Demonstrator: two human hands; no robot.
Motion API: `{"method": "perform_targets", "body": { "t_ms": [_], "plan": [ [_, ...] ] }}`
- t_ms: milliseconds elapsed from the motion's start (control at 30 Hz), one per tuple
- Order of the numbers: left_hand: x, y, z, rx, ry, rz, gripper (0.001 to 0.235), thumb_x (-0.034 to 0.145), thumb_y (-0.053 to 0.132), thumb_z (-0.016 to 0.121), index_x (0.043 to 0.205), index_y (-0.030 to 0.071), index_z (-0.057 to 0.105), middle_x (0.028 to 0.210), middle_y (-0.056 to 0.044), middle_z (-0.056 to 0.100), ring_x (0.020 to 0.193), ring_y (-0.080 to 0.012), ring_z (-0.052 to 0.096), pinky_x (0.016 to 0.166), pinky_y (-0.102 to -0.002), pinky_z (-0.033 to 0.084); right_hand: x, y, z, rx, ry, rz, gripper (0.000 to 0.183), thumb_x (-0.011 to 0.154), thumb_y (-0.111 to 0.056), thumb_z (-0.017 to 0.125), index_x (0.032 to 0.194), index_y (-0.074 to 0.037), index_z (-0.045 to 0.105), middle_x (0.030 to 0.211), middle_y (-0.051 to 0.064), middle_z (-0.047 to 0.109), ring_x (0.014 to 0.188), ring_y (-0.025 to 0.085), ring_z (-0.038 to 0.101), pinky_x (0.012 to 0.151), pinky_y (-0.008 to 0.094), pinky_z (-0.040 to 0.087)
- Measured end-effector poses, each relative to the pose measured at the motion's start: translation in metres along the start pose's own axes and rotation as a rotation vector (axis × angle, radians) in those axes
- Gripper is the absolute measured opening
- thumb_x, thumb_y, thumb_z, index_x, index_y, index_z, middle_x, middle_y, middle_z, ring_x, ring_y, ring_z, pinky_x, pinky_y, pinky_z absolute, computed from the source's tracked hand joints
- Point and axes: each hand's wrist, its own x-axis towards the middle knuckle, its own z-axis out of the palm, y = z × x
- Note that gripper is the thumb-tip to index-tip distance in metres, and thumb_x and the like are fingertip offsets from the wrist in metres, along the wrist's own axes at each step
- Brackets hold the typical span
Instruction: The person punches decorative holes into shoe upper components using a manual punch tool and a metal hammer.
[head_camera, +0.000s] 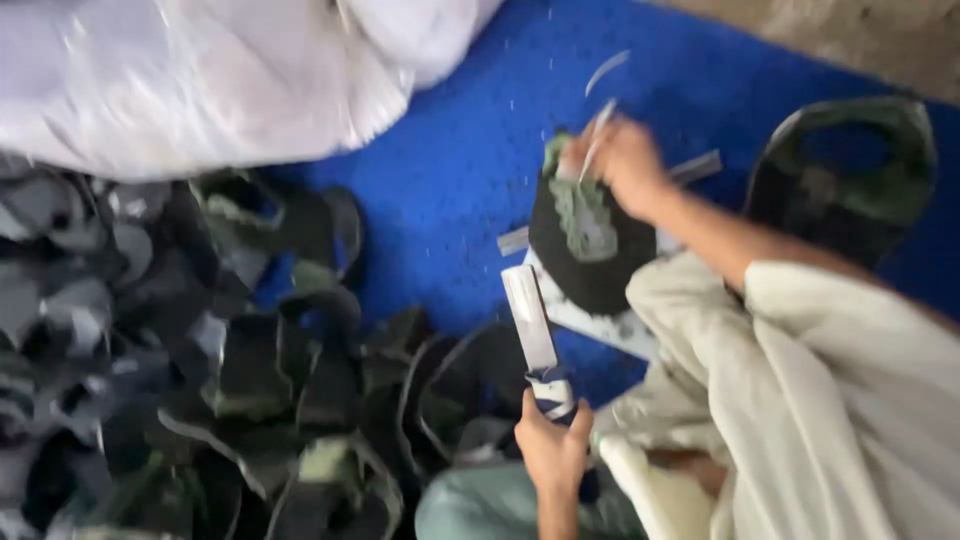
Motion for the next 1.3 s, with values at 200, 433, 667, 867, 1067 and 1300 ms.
{"method": "perform_targets", "body": {
  "t_ms": [200,433,667,867,1067,1300],
  "plan": [
    [-0.012,-0.065,-0.03,0.535,-0.182,0.148,0.046,0.078,0.041,0.084,0.101,0.005,0.066,0.085,-0.021,0.072,0.082,-0.0421,0.071,0.072,-0.053,0.054,-0.042,-0.056,-0.054,0.357,0.19,0.209,0.019,0.102,-0.003,0.055,0.114,0.004,0.067,0.095,0.008,0.068,0.079,0.016,0.061,0.075,0.03,0.048],
    [0.168,-0.01,0.034,0.44,0.251,0.546,0.046,0.085,0.038,0.08,0.111,0.001,0.07,0.106,-0.023,0.067,0.098,-0.0439,0.061,0.082,-0.05,0.048,-0.124,-0.147,-0.1,-0.633,0.438,0.091,0.014,0.109,-0.012,0.064,0.119,-0.006,0.073,0.079,-0.003,0.061,0.07,0.007,0.047,0.063,0.024,0.036],
    [0.319,0.014,0.108,-0.728,-0.08,0.068,0.037,0.079,0.009,0.082,0.113,0.0,0.07,0.107,-0.01,0.072,0.094,-0.0171,0.065,0.089,-0.033,0.05,-0.103,-0.138,-0.163,-1.181,0.435,0.039,0.019,0.111,-0.024,0.067,0.126,-0.013,0.073,0.091,0.009,0.073,0.087,0.022,0.069,0.08,0.038,0.053],
    [0.151,0.122,-0.013,-1.516,-0.271,0.281,0.046,0.084,0.024,0.075,0.126,0.007,0.065,0.13,-0.012,0.069,0.123,-0.0273,0.065,0.109,-0.043,0.047,-0.108,-0.209,-0.043,-1.484,0.082,0.076,0.017,0.09,-0.02,0.068,0.102,-0.018,0.079,0.107,0.007,0.074,0.086,0.031,0.071,0.072,0.044,0.056],
    [0.144,0.058,0.041,-0.448,-0.024,0.394,0.057,0.087,0.022,0.075,0.138,0.004,0.055,0.131,-0.011,0.059,0.112,-0.0217,0.061,0.097,-0.035,0.049,-0.135,-0.137,0.025,-1.543,-0.841,0.19,0.032,0.079,-0.011,0.064,0.109,-0.018,0.074,0.112,0.003,0.073,0.095,0.024,0.073,0.081,0.039,0.06],
    [0.088,0.063,0.028,-0.643,-0.088,0.211,0.044,0.091,0.015,0.072,0.131,-0.002,0.063,0.121,-0.009,0.071,0.109,-0.0194,0.066,0.094,-0.033,0.053,-0.138,-0.13,0.003,-0.503,-0.14,0.114,0.044,0.079,-0.022,0.08,0.117,-0.009,0.062,0.106,0.002,0.066,0.1,0.014,0.064,0.081,0.032,0.053]
  ]
}}
